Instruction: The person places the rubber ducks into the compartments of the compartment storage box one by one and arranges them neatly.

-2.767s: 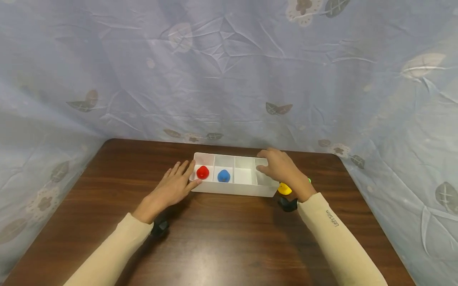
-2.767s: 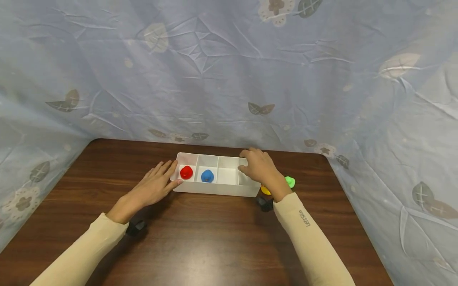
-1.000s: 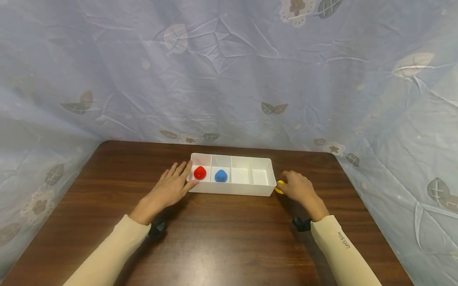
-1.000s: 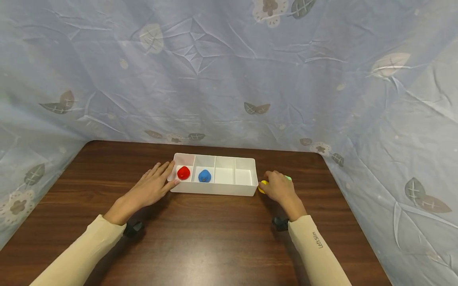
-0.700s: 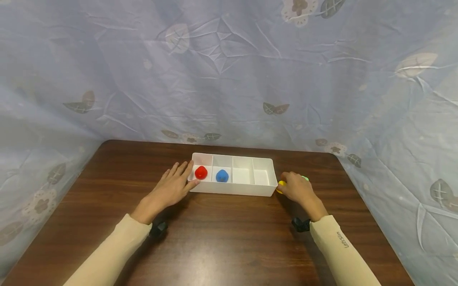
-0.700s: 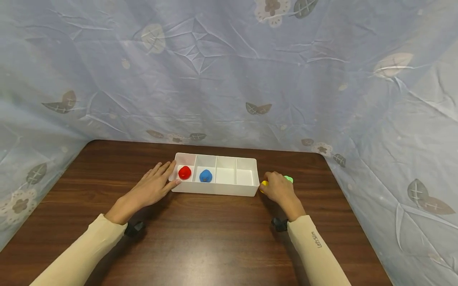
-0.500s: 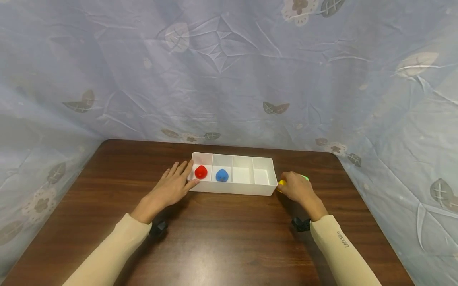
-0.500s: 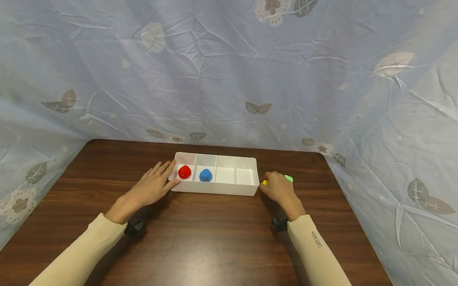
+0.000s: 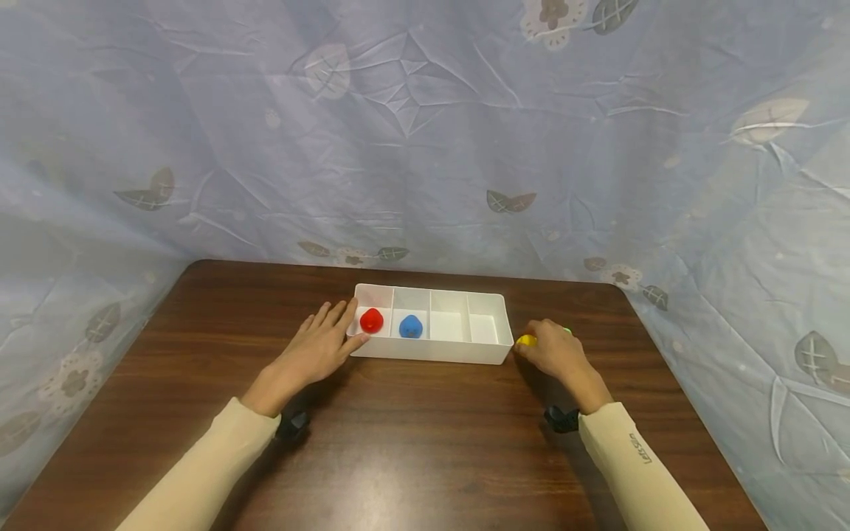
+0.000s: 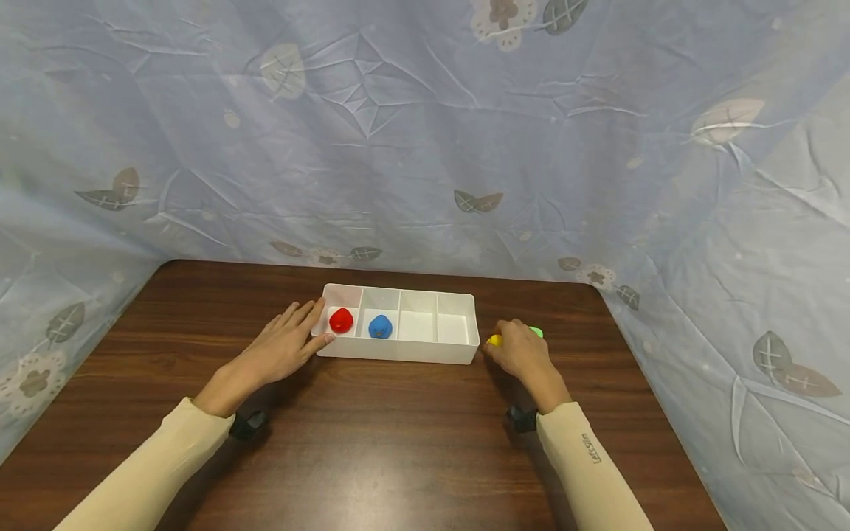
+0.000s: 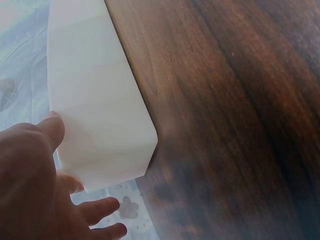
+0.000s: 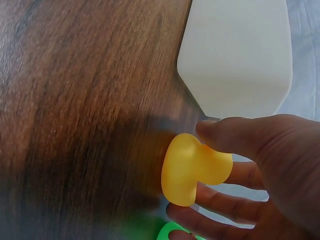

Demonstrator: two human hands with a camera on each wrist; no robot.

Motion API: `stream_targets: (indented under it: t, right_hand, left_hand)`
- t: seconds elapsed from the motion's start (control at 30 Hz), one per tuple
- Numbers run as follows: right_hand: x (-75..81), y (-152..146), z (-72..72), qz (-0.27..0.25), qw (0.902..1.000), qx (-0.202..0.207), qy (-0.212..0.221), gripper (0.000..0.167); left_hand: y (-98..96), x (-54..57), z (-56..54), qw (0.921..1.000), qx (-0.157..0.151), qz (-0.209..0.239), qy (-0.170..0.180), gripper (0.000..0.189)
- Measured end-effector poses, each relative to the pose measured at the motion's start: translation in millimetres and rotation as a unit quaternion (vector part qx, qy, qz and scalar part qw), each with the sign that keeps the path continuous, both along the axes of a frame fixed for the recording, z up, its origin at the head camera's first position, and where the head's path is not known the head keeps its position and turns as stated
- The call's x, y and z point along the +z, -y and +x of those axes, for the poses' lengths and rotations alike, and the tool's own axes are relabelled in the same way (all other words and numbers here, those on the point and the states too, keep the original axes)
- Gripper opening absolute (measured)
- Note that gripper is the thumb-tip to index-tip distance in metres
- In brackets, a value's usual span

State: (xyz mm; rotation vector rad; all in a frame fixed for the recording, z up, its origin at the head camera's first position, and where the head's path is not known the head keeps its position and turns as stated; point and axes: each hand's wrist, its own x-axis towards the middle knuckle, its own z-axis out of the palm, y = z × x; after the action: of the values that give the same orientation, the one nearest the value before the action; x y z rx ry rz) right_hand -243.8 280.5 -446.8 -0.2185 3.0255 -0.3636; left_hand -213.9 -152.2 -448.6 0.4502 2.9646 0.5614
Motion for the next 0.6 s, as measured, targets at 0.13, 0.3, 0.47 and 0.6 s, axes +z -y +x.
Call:
stream_targets:
  t: [0.13,0.3,0.47,0.6]
  right_hand:
    - [-0.6,-0.6,0.4,-0.002,1.0000,-0.001,-0.003,0.037]
    - [-1.3,-0.6,0.6,-0.022,0.9997,0.005,-0.009,0.032]
    - [-1.5,0.0,0.7,-0.047,0.9988,0.008,-0.014,0.031]
    - [-0.2,0.4,1.5,-0.039,0.9992,-0.003,-0.007,0.033]
  left_hand:
    - [0.8,-0.3,-0.2,1.0000,0.000,0.000,-0.001,0.080]
    - [1.2,-1.4,0.2,1.0000,0.001,-0.001,-0.004,0.080]
    - [1.0,-0.6,1.0,1.0000,0.000,0.002,-0.005,0.080]
    - [1.0,0.0,1.1,1.0000,-0.001,0.003,-0.006,0.080]
